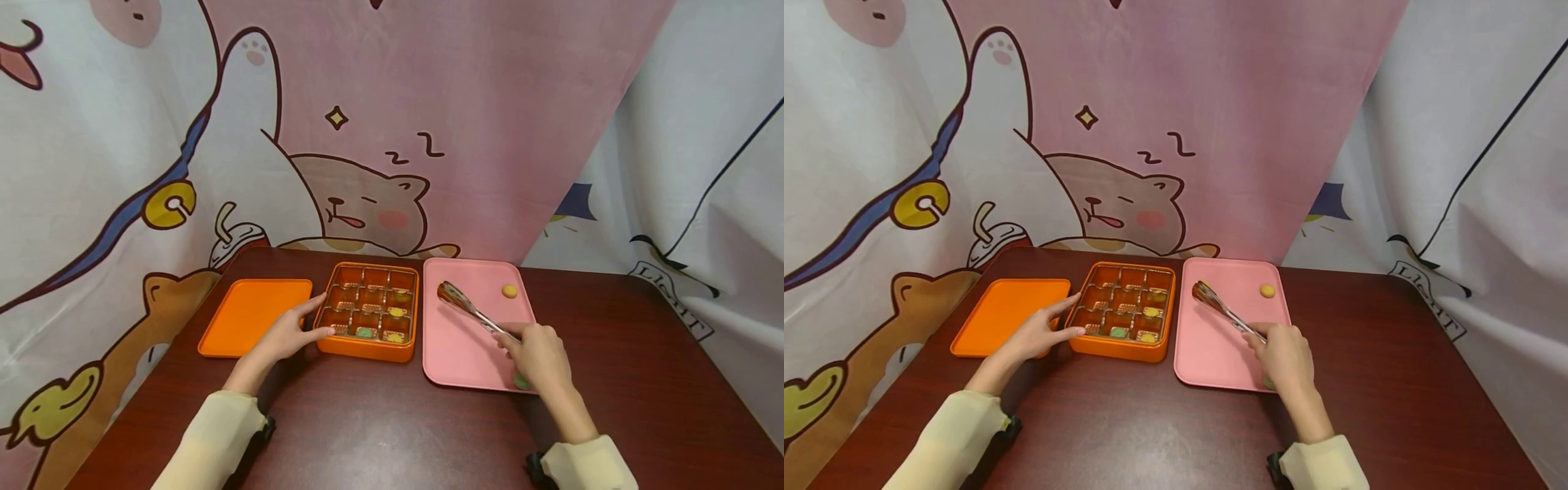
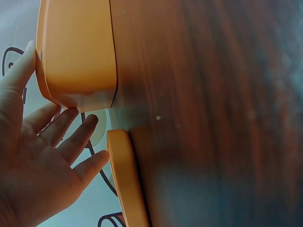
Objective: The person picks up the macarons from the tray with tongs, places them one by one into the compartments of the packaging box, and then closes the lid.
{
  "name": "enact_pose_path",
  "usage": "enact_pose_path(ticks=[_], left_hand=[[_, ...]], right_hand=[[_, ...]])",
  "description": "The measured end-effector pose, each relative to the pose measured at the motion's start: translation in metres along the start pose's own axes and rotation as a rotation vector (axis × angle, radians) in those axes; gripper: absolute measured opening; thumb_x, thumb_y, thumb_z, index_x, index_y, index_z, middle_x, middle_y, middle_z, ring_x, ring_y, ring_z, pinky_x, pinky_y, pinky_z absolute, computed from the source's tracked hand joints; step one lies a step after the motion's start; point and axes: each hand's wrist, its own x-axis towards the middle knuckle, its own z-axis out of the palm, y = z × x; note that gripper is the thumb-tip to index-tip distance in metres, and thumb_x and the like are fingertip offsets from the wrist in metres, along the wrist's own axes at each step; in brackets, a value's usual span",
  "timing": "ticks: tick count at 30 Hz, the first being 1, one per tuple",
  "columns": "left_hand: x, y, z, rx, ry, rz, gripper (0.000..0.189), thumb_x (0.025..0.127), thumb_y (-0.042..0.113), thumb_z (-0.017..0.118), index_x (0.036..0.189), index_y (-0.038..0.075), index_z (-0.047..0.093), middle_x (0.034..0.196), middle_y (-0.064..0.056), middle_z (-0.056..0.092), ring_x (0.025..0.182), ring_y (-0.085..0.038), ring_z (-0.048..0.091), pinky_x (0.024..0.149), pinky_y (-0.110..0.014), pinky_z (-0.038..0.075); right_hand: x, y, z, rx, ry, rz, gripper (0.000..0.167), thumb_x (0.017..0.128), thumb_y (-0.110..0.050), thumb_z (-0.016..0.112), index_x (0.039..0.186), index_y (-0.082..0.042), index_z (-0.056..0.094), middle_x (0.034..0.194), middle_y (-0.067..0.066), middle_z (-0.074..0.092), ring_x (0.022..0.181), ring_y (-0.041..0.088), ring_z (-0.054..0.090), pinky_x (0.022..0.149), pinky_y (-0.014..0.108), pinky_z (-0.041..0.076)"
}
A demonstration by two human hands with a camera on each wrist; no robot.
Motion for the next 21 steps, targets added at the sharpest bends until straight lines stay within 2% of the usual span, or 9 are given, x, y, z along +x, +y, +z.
enact_pose_path(ticks=[8,21], left_hand=[[0.0,0.002,-0.001,0.008,0.002,-0.008,0.084,0.089,0.043,0.073,0.157,0.013,0.034,0.16,-0.014,0.036,0.146,-0.042,0.034,0.115,-0.063,0.031],[0.0,0.001,0.001,0.024,0.007,-0.024,0.084,0.088,0.044,0.073,0.157,0.015,0.034,0.161,-0.014,0.036,0.146,-0.042,0.035,0.114,-0.064,0.032]], right_hand=[[0.005,-0.015,0.003,0.031,0.017,-0.029,0.019,0.09,-0.024,0.075,0.106,-0.014,0.079,0.067,0.0,0.072,0.054,0.009,0.052,0.047,0.027,0.034],[0.013,-0.048,0.014,0.059,0.015,-0.101,0.019,0.089,-0.024,0.075,0.104,-0.013,0.08,0.069,0.003,0.074,0.053,0.004,0.056,0.048,0.024,0.037]])
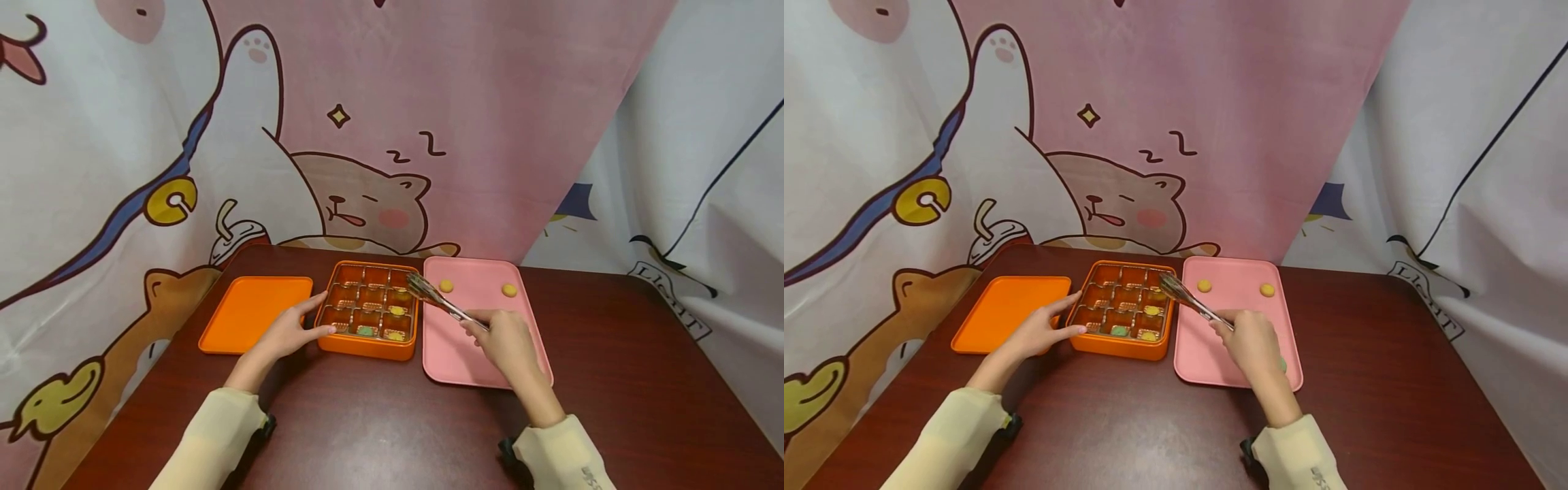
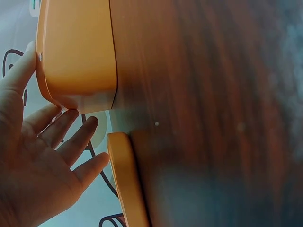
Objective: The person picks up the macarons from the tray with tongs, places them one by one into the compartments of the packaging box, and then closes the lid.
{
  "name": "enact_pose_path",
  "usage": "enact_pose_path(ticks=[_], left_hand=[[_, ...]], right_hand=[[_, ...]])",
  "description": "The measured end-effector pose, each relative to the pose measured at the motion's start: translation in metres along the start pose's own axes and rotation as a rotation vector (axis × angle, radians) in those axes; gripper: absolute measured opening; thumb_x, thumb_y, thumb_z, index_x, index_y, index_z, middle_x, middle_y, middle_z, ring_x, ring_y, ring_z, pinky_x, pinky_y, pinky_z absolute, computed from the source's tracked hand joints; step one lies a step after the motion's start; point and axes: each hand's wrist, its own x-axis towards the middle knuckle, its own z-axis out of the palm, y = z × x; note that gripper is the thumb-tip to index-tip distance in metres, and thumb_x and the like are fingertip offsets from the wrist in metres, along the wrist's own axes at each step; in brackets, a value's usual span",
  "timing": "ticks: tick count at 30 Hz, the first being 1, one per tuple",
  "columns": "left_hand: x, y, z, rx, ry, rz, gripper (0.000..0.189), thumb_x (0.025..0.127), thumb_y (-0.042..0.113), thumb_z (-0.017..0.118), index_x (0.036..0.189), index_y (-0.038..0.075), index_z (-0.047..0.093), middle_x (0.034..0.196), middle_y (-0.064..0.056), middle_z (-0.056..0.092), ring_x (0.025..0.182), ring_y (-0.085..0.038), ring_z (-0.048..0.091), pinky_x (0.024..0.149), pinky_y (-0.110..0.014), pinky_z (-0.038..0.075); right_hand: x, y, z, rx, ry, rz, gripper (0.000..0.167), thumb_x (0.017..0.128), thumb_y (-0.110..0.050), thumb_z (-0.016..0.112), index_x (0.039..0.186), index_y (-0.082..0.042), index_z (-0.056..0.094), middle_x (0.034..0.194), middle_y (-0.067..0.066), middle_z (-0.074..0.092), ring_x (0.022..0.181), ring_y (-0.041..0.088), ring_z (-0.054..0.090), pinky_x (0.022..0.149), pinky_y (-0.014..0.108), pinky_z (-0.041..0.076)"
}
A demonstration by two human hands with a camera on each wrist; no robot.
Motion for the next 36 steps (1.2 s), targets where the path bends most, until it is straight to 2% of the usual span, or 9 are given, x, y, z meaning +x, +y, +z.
enact_pose_path(ticks=[7,12,23,36], left_hand=[[0.001,0.0,0.0,-0.006,0.0,0.003,0.085,0.088,0.045,0.074,0.157,0.015,0.034,0.161,-0.013,0.036,0.146,-0.042,0.035,0.115,-0.063,0.032],[0.001,-0.001,0.0,0.0,0.005,0.006,0.085,0.088,0.045,0.074,0.157,0.015,0.034,0.16,-0.013,0.036,0.146,-0.042,0.035,0.115,-0.063,0.032],[0.001,-0.002,0.0,0.0,-0.002,0.0,0.084,0.089,0.044,0.073,0.157,0.015,0.034,0.16,-0.015,0.036,0.146,-0.042,0.035,0.114,-0.064,0.033],[0.001,-0.001,0.0,-0.004,-0.001,0.005,0.083,0.089,0.045,0.073,0.157,0.014,0.034,0.16,-0.014,0.036,0.146,-0.042,0.036,0.114,-0.063,0.033]], right_hand=[[0.003,-0.015,0.007,0.021,-0.002,-0.048,0.019,0.089,-0.025,0.076,0.103,-0.013,0.08,0.068,0.001,0.074,0.055,0.003,0.059,0.051,0.026,0.039],[0.005,-0.024,0.013,0.027,-0.017,-0.054,0.02,0.088,-0.024,0.076,0.105,-0.014,0.08,0.064,-0.002,0.071,0.054,0.004,0.058,0.05,0.025,0.038],[0.006,-0.035,0.023,0.038,-0.02,-0.086,0.019,0.089,-0.025,0.076,0.104,-0.015,0.081,0.064,-0.001,0.072,0.052,0.003,0.056,0.049,0.024,0.039],[0.004,-0.041,0.031,0.058,-0.049,-0.063,0.02,0.089,-0.023,0.076,0.107,-0.015,0.08,0.062,-0.003,0.069,0.052,0.003,0.055,0.048,0.025,0.04]])
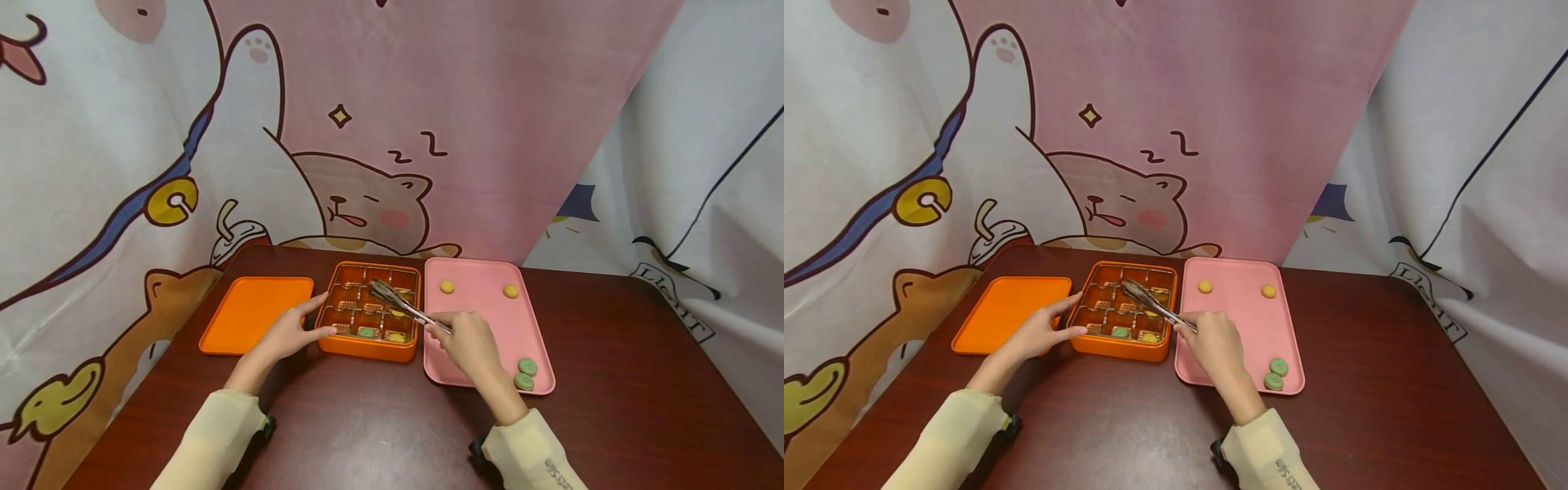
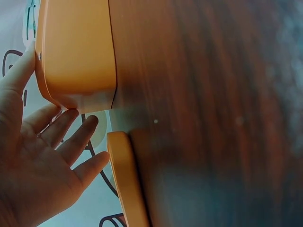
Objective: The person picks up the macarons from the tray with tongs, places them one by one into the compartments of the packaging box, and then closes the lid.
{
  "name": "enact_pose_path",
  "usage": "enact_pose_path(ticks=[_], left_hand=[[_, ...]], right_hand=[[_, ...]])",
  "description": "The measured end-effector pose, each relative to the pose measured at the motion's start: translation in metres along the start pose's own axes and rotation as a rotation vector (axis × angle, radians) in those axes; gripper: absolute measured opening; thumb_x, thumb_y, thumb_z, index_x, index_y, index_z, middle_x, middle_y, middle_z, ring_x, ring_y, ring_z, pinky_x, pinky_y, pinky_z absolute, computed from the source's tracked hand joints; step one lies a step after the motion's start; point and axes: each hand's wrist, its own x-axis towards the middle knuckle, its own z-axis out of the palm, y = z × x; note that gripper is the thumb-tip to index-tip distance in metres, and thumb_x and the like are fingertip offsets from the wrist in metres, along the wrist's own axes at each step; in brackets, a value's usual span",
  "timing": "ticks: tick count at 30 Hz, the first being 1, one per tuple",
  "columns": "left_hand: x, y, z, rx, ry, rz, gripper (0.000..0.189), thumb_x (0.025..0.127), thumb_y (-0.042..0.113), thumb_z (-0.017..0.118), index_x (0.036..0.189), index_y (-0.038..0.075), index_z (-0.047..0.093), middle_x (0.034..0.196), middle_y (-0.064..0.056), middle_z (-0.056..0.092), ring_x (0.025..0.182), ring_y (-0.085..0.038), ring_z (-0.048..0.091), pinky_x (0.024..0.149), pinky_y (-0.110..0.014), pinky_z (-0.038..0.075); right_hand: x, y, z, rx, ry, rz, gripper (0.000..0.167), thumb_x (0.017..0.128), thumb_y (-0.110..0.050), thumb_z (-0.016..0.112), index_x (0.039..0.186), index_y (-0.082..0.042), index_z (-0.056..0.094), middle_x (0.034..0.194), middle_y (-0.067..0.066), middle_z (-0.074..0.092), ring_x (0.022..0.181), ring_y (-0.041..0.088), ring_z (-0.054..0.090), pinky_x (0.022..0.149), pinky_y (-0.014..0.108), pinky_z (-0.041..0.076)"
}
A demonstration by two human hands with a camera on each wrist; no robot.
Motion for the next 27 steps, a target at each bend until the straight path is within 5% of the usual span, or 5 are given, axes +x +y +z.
enact_pose_path(ticks=[10,21,27], left_hand=[[0.0,-0.001,0.001,0.0,0.006,-0.005,0.084,0.088,0.044,0.073,0.157,0.016,0.034,0.16,-0.014,0.036,0.146,-0.042,0.036,0.114,-0.064,0.034],[0.001,0.001,0.0,-0.003,0.003,-0.003,0.083,0.089,0.042,0.074,0.157,0.015,0.035,0.16,-0.014,0.036,0.146,-0.042,0.035,0.114,-0.064,0.033],[0.0,0.001,0.0,-0.005,0.004,0.012,0.082,0.089,0.041,0.074,0.156,0.014,0.035,0.16,-0.012,0.037,0.146,-0.041,0.036,0.115,-0.063,0.033]], right_hand=[[-0.001,0.002,0.006,-0.023,0.002,-0.03,0.017,0.087,-0.023,0.077,0.102,-0.015,0.081,0.061,-0.006,0.067,0.055,0.007,0.052,0.05,0.024,0.037],[-0.002,0.008,0.005,-0.034,0.043,-0.052,0.022,0.087,-0.029,0.078,0.105,-0.016,0.08,0.093,0.004,0.079,0.078,0.023,0.07,0.067,0.041,0.054],[-0.002,0.013,0.0,-0.047,0.07,-0.042,0.025,0.086,-0.031,0.079,0.107,-0.017,0.08,0.097,0.007,0.079,0.083,0.029,0.073,0.07,0.048,0.055]])
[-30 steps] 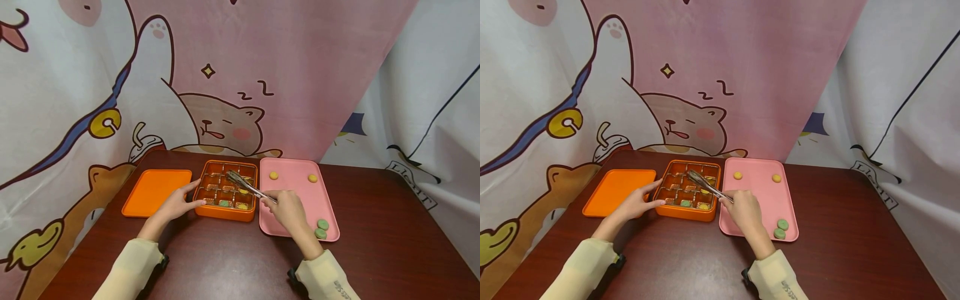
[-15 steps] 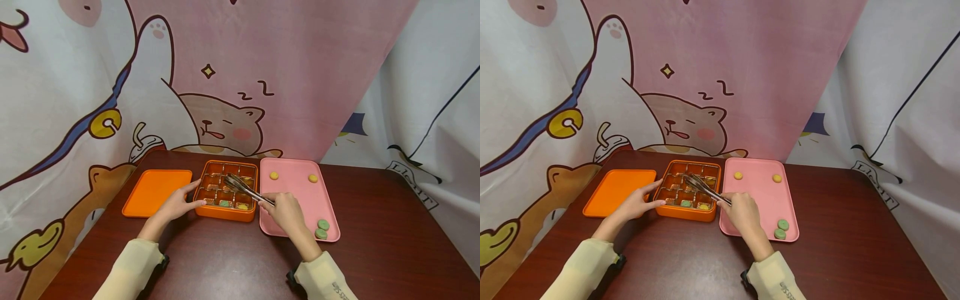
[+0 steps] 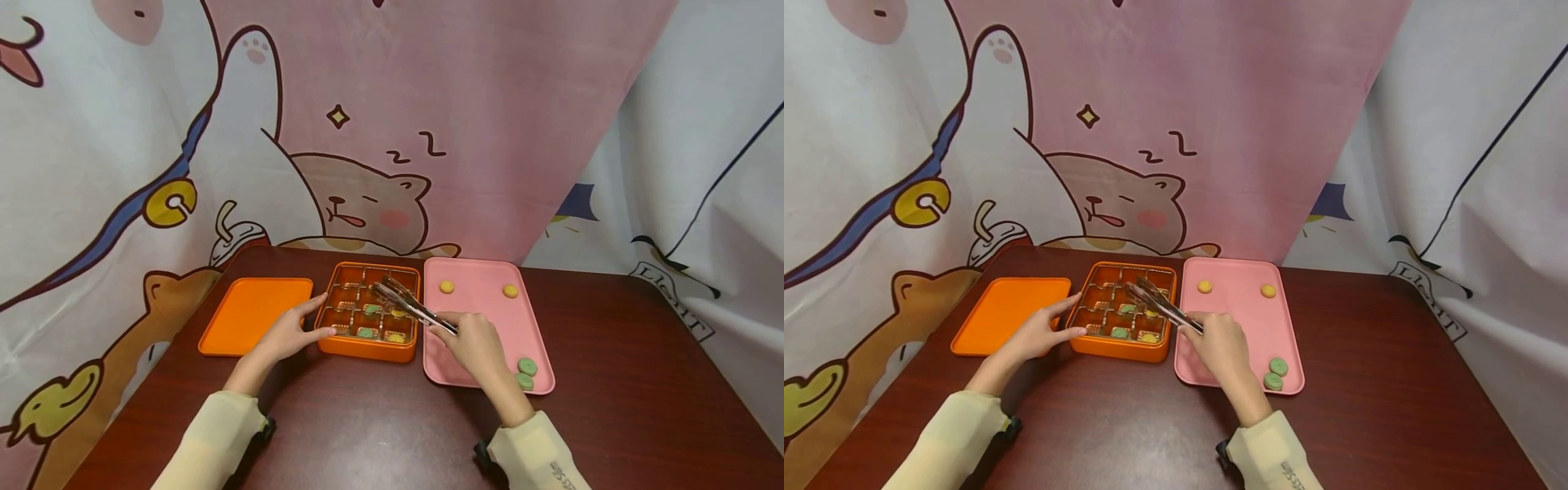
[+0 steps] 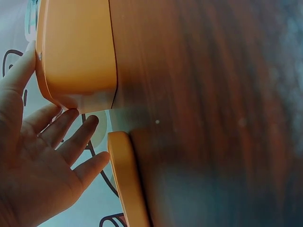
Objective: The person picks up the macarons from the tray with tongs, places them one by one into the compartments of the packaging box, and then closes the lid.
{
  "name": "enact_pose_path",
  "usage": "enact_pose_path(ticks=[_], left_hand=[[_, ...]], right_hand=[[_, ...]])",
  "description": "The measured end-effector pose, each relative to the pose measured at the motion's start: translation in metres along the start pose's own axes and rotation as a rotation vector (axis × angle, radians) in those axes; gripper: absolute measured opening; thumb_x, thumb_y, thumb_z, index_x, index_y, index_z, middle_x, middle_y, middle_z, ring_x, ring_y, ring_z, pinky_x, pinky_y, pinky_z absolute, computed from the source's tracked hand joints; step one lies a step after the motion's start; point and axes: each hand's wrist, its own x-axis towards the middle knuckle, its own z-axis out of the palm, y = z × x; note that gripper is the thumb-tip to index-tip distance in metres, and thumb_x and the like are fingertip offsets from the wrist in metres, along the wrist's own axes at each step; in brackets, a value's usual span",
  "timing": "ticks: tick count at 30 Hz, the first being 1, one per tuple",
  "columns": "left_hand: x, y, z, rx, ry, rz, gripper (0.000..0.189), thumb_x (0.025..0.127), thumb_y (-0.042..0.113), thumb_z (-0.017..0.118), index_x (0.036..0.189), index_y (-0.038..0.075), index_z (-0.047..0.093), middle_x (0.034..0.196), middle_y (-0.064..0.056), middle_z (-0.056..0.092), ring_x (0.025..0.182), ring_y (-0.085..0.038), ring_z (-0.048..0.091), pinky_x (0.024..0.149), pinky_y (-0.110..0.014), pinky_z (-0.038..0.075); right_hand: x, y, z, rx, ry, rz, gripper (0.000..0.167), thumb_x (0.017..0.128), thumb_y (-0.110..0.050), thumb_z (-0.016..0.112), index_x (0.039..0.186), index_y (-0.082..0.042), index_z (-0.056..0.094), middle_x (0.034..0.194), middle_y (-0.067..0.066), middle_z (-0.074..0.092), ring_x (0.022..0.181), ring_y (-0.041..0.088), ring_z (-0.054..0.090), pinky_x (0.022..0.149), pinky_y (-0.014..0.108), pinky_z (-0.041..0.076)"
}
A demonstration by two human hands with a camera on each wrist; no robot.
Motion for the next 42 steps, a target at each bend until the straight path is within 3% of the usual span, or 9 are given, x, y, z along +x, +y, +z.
enact_pose_path(ticks=[13,17,24,30,35,39,42], left_hand=[[0.0,-0.001,0.0,-0.001,-0.001,0.001,0.082,0.089,0.042,0.074,0.156,0.014,0.035,0.16,-0.012,0.037,0.146,-0.041,0.035,0.115,-0.063,0.032],[0.0,-0.001,0.0,-0.003,-0.001,0.003,0.083,0.089,0.042,0.074,0.156,0.014,0.035,0.16,-0.012,0.037,0.146,-0.041,0.036,0.115,-0.063,0.033],[0.0,-0.002,0.0,0.005,0.0,-0.006,0.082,0.089,0.042,0.074,0.156,0.015,0.035,0.16,-0.012,0.037,0.146,-0.041,0.035,0.114,-0.063,0.033],[0.0,-0.001,0.0,0.012,-0.004,-0.022,0.083,0.089,0.044,0.073,0.157,0.016,0.034,0.161,-0.013,0.035,0.146,-0.042,0.035,0.114,-0.064,0.033],[0.0,0.0,0.0,0.014,-0.005,-0.026,0.083,0.089,0.044,0.073,0.157,0.016,0.034,0.161,-0.013,0.035,0.146,-0.042,0.035,0.113,-0.064,0.034],[-0.001,0.0,0.0,0.018,-0.001,-0.026,0.083,0.089,0.045,0.073,0.157,0.016,0.034,0.161,-0.013,0.035,0.146,-0.042,0.036,0.113,-0.064,0.034],[-0.001,-0.001,0.0,0.015,-0.003,-0.026,0.083,0.089,0.045,0.073,0.157,0.016,0.034,0.161,-0.013,0.035,0.146,-0.042,0.036,0.113,-0.064,0.034]], right_hand=[[0.003,0.014,-0.013,-0.029,0.011,0.029,0.028,0.087,-0.031,0.078,0.109,-0.015,0.079,0.097,0.01,0.078,0.07,0.023,0.064,0.06,0.042,0.049],[0.004,0.018,-0.017,-0.032,0.028,0.03,0.027,0.086,-0.03,0.078,0.108,-0.015,0.08,0.094,0.011,0.078,0.062,0.019,0.055,0.055,0.036,0.043],[0.007,0.025,-0.024,-0.046,0.061,0.025,0.026,0.085,-0.028,0.079,0.108,-0.015,0.08,0.093,0.012,0.078,0.062,0.022,0.06,0.055,0.042,0.046],[0.009,0.03,-0.029,-0.052,0.07,0.023,0.026,0.086,-0.027,0.079,0.108,-0.012,0.08,0.092,0.012,0.078,0.058,0.018,0.052,0.053,0.036,0.042],[0.012,0.035,-0.032,-0.048,0.072,0.039,0.027,0.086,-0.026,0.078,0.108,-0.011,0.079,0.083,0.009,0.078,0.06,0.016,0.057,0.054,0.033,0.042],[0.013,0.04,-0.035,-0.046,0.079,0.042,0.027,0.087,-0.025,0.078,0.109,-0.009,0.079,0.081,0.009,0.077,0.064,0.023,0.063,0.059,0.04,0.049],[0.013,0.043,-0.037,-0.07,0.091,0.049,0.029,0.087,-0.027,0.077,0.11,-0.01,0.078,0.09,0.013,0.078,0.073,0.032,0.068,0.066,0.051,0.053]])
